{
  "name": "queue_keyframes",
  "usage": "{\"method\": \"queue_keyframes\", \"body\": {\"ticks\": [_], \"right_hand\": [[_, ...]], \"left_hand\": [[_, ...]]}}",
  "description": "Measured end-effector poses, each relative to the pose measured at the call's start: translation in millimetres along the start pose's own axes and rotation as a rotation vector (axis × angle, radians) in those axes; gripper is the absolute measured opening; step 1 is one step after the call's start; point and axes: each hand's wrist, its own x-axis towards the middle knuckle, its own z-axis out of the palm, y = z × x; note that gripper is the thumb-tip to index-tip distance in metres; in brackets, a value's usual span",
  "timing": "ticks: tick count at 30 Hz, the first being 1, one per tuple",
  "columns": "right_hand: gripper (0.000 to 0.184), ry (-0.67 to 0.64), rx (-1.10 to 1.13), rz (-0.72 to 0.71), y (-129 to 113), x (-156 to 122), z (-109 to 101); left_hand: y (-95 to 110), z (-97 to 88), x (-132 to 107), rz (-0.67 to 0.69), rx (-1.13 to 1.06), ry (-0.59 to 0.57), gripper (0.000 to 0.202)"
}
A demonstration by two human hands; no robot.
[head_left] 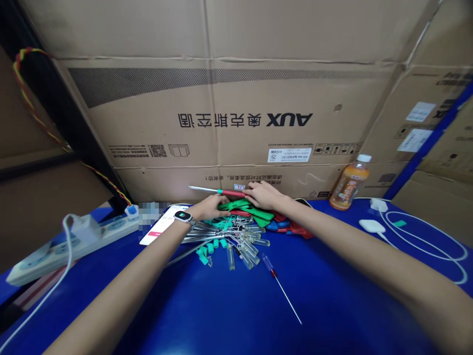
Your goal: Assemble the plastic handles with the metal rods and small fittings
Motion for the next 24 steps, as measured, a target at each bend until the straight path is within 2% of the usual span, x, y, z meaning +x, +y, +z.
{"method": "queue_keyframes", "body": {"ticks": [6,9,16,19,22,24], "right_hand": [[0.03,-0.004,0.104,0.125,-1.0,2.0,-0.2],[0.031,0.026,0.135,0.16,-5.7,0.1,1.0],[0.036,0.105,0.301,0.061,-24.5,-8.5,6.2],[0.032,0.12,0.326,0.069,-28.6,-10.2,5.9],[0.031,0.166,0.403,0.08,-34.1,-16.8,-1.8],[0.033,0.2,0.461,0.098,-42.2,-27.3,-10.5]], "left_hand": [[6.8,-3.9,-8.7,-0.002,-0.057,0.036,0.043],[10.3,-3.2,-11.6,-0.015,-0.072,0.052,0.043],[15.2,0.4,-17.2,-0.014,-0.061,0.123,0.044],[19.5,-3.0,-21.3,0.005,-0.083,0.158,0.042],[30.3,-11.4,-33.3,0.034,-0.086,0.204,0.04],[41.9,-17.3,-49.4,0.055,-0.051,0.261,0.04]]}}
